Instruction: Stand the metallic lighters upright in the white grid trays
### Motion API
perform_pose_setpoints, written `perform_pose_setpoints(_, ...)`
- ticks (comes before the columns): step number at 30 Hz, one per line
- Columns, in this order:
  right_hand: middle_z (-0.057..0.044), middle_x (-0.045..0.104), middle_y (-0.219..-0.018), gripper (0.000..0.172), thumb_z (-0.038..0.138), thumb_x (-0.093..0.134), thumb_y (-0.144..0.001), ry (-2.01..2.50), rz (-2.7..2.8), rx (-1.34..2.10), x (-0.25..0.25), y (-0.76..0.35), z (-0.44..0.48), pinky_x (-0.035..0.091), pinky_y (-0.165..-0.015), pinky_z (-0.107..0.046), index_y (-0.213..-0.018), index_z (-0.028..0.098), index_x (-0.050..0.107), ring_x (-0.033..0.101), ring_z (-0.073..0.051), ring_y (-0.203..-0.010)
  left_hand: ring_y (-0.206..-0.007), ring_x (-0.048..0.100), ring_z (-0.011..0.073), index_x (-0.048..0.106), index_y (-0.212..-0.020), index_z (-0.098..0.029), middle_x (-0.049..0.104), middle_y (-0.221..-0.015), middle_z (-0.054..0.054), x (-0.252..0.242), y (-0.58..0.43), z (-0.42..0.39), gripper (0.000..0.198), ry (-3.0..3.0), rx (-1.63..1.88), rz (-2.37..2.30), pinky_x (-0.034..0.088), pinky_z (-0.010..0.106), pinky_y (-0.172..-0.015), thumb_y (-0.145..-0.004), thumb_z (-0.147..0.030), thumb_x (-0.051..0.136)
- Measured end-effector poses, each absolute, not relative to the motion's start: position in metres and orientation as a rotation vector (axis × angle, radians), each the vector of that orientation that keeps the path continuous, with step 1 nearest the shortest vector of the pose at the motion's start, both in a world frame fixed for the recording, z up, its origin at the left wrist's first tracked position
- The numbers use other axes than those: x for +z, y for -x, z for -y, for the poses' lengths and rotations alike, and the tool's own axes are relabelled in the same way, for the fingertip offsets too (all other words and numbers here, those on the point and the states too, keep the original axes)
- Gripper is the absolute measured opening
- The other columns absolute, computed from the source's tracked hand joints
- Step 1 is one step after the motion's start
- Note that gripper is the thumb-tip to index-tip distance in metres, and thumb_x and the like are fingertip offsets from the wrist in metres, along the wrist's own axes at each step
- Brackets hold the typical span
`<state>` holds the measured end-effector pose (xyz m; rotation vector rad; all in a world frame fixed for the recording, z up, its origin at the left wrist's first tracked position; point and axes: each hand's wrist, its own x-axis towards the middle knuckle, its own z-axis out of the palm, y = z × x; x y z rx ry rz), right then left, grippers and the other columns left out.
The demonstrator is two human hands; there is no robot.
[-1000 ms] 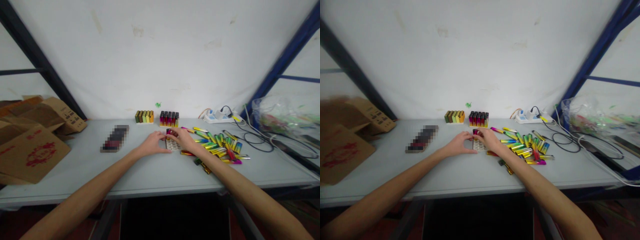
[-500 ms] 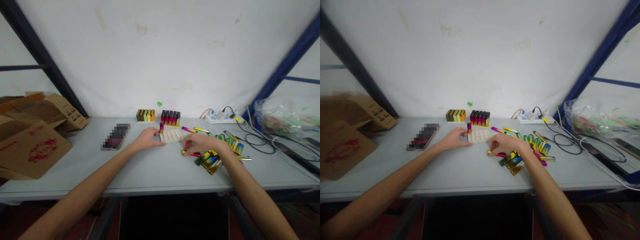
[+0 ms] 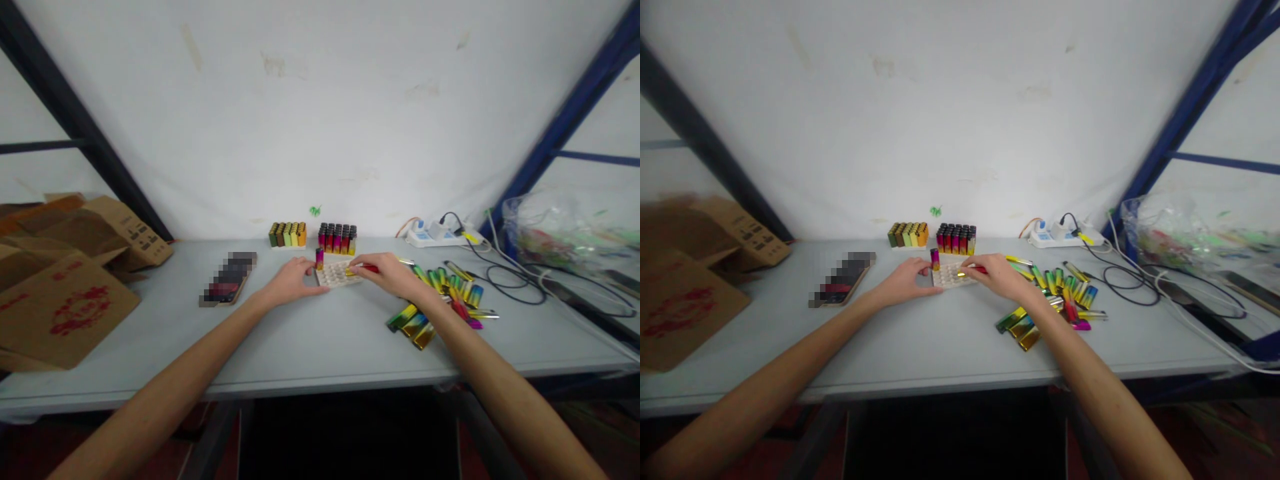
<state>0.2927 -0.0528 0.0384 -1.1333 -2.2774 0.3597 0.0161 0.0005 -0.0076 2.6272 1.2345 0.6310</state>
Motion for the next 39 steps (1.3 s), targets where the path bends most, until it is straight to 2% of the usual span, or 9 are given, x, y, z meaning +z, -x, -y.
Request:
perform_pose_setpoints(4, -0.002, 0.074, -0.078, 0.028, 0.044, 0.074, -0.087, 1.229, 2.073, 0.394, 0.032, -0.288, 0.052, 0.044, -0.068, -0.028, -0.1, 0.02, 0.075, 0.064, -0.018, -0.068, -0.088, 0.06, 0.0278, 0.069, -0.101, -0.017, 0.064, -0.09, 0.007, -0.008, -0.016, -0.001, 0.058, -2.629, 0.635, -1.229, 0.047, 0.038, -0.081, -0.075, -0.069, 0.071)
perform_pose_setpoints(6, -0.001, 0.072, -0.077, 0.028, 0.043, 0.077, -0.083, 1.208, 1.993, 0.447, 0.028, -0.287, 0.05, 0.043, -0.065, -0.026, -0.095, 0.018, 0.073, 0.061, -0.016, -0.068, -0.088, 0.06, 0.0279, 0.069, -0.102, -0.017, 0.064, -0.09, 0.007, -0.008, -0.016, -0.001, 0.059, -2.63, 0.629, -1.235, 0.046, 0.038, -0.081, -0.075, -0.069, 0.071)
perform_pose_setpoints(13, -0.002, 0.064, -0.074, 0.05, 0.064, 0.062, -0.089, 1.101, 1.971, 0.597, 0.023, -0.281, 0.046, 0.041, -0.061, -0.026, -0.075, 0.016, 0.068, 0.054, -0.015, -0.067, -0.086, 0.059, 0.027, 0.069, -0.103, -0.018, 0.064, -0.089, 0.007, -0.008, -0.016, -0.001, 0.059, -2.636, 0.63, -1.235, 0.046, 0.037, -0.08, -0.075, -0.07, 0.07)
perform_pose_setpoints(16, -0.003, 0.062, -0.079, 0.056, 0.068, 0.05, -0.095, 1.069, 1.987, 0.606, 0.023, -0.277, 0.048, 0.043, -0.066, -0.027, -0.074, 0.018, 0.062, 0.054, -0.016, -0.072, -0.086, 0.06, 0.0272, 0.07, -0.103, -0.017, 0.064, -0.09, 0.007, -0.008, -0.016, 0.0, 0.059, -2.631, 0.633, -1.23, 0.046, 0.037, -0.08, -0.076, -0.069, 0.071)
perform_pose_setpoints(19, -0.002, 0.058, -0.071, 0.059, 0.068, 0.04, -0.099, 1.051, 2.047, 0.688, 0.021, -0.275, 0.048, 0.045, -0.069, -0.028, -0.071, 0.019, 0.056, 0.053, -0.015, -0.07, -0.087, 0.06, 0.0274, 0.07, -0.105, -0.017, 0.065, -0.091, 0.007, -0.007, -0.016, 0.0, 0.058, -2.629, 0.636, -1.229, 0.047, 0.038, -0.081, -0.076, -0.067, 0.072)
perform_pose_setpoints(23, 0.004, 0.045, -0.062, 0.053, 0.07, 0.035, -0.1, 1.075, 1.903, 0.888, 0.014, -0.271, 0.046, 0.041, -0.055, -0.025, -0.075, 0.023, 0.044, 0.044, -0.012, -0.055, -0.087, 0.06, 0.0276, 0.069, -0.105, -0.017, 0.065, -0.09, 0.008, -0.007, -0.017, 0.0, 0.058, -2.637, 0.628, -1.237, 0.047, 0.038, -0.082, -0.076, -0.067, 0.072)
perform_pose_setpoints(27, 0.004, 0.04, -0.06, 0.053, 0.068, 0.035, -0.1, 1.161, 1.85, 0.688, 0.013, -0.266, 0.052, 0.032, -0.052, -0.026, -0.072, 0.023, 0.04, 0.039, -0.012, -0.055, -0.087, 0.06, 0.0277, 0.069, -0.1, -0.017, 0.064, -0.09, 0.008, -0.006, -0.018, 0.001, 0.056, -2.651, 0.616, -1.222, 0.046, 0.038, -0.081, -0.077, -0.067, 0.071)
perform_pose_setpoints(32, 0.004, 0.035, -0.055, 0.051, 0.055, 0.046, -0.096, 1.206, 1.905, 0.277, 0.017, -0.257, 0.063, 0.025, -0.056, -0.028, -0.059, 0.021, 0.037, 0.034, -0.011, -0.055, -0.088, 0.059, 0.0267, 0.069, -0.103, -0.017, 0.062, -0.09, 0.007, -0.006, -0.019, 0.003, 0.057, -2.654, 0.626, -1.215, 0.045, 0.037, -0.08, -0.079, -0.068, 0.069)
perform_pose_setpoints(39, 0.004, 0.033, -0.054, 0.036, 0.041, 0.049, -0.086, 1.254, 1.833, 0.237, 0.014, -0.254, 0.059, 0.023, -0.055, -0.027, -0.057, 0.022, 0.037, 0.032, -0.01, -0.054, -0.087, 0.058, 0.0267, 0.068, -0.1, -0.017, 0.062, -0.09, 0.007, -0.006, -0.02, 0.005, 0.056, -2.646, 0.645, -1.181, 0.045, 0.037, -0.081, -0.079, -0.068, 0.069)
